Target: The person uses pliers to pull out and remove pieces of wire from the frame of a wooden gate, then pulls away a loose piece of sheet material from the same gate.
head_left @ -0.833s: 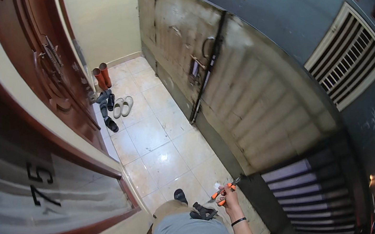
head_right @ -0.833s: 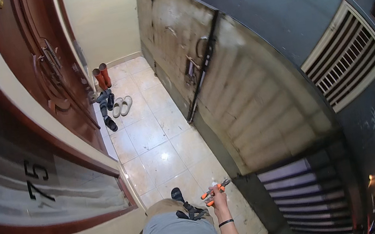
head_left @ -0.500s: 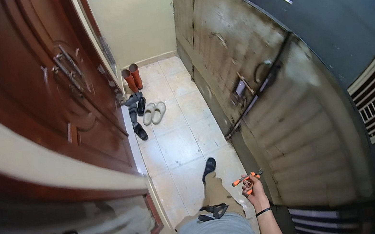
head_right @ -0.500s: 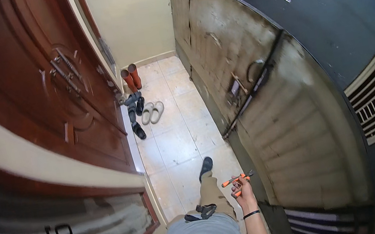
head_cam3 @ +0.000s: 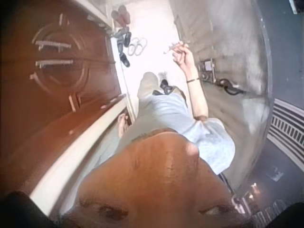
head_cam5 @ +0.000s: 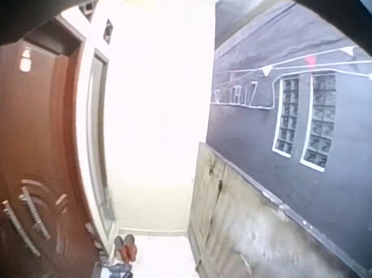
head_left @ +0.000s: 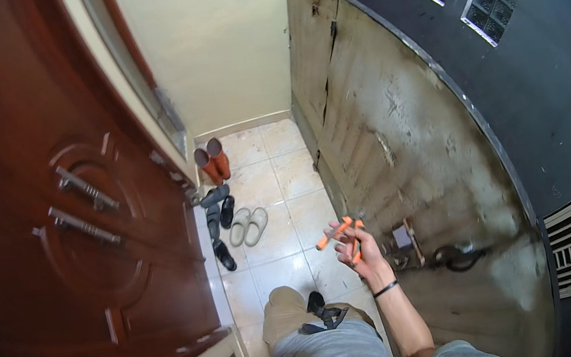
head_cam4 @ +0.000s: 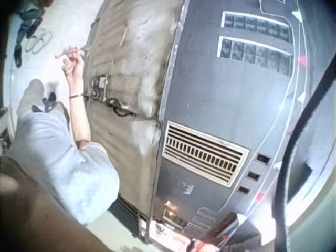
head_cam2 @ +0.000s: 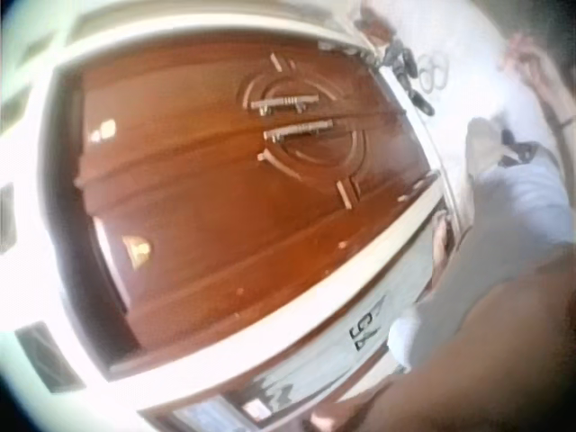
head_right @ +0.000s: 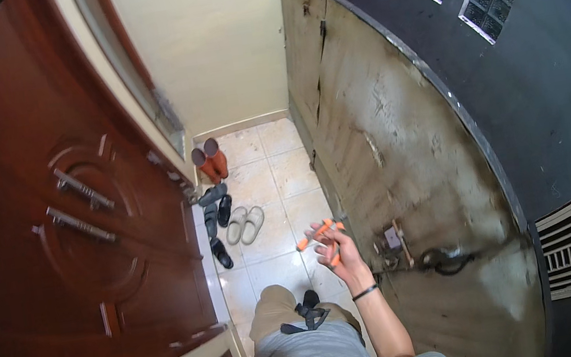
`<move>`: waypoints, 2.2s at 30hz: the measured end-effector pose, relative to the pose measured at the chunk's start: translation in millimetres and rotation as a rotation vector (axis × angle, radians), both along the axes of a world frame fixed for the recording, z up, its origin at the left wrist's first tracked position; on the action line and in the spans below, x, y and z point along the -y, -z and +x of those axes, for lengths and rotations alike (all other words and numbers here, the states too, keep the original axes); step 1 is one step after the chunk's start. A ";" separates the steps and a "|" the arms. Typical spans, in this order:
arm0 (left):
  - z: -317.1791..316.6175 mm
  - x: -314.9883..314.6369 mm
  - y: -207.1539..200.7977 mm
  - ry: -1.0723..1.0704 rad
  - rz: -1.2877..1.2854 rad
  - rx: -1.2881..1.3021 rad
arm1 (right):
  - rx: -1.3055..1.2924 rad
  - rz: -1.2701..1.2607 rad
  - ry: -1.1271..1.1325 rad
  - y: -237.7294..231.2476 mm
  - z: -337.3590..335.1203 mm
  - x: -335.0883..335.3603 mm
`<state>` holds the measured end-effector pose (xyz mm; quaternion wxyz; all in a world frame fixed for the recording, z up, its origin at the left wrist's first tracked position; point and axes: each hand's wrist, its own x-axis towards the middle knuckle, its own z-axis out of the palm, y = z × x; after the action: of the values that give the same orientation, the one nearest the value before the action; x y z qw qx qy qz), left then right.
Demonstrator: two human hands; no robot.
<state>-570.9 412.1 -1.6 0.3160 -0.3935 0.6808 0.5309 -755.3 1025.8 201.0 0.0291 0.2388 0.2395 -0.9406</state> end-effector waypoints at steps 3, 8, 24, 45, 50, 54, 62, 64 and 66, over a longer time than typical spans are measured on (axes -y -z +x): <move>-109.4 -37.1 -16.3 -0.025 -0.028 -0.157 | -0.059 -0.056 0.033 -34.5 -102.1 -25.4; -343.5 -120.5 -47.1 0.073 -0.034 -0.410 | -0.134 -0.089 0.060 -17.3 -212.0 -84.2; -909.2 -716.9 -338.7 0.905 0.784 -1.198 | -0.208 -0.224 0.558 -57.7 -418.9 -171.3; -1046.6 -861.1 -531.6 1.239 2.453 -0.892 | 0.226 0.678 1.504 -121.8 -625.3 -260.9; -1099.9 -878.8 -529.6 1.307 2.482 -0.709 | 0.227 0.608 1.651 -120.3 -670.8 -256.2; -1149.6 -893.4 -530.9 1.375 2.496 -0.875 | 0.241 0.569 1.665 -115.6 -720.1 -260.5; -1190.9 -934.4 -471.9 1.439 1.749 -1.310 | 0.797 0.899 1.656 -114.3 -791.9 -285.2; -1192.3 -950.6 -455.9 1.654 1.597 -1.419 | 0.733 0.860 1.623 -123.3 -794.8 -292.8; -1183.4 -962.1 -441.7 1.924 1.416 -1.442 | 0.661 0.914 1.602 -130.5 -804.3 -290.1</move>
<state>-1754.4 1374.2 440.0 0.2658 0.8216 0.2814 0.4185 -1559.6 1315.9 331.5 -0.6479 0.5703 0.3273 -0.3844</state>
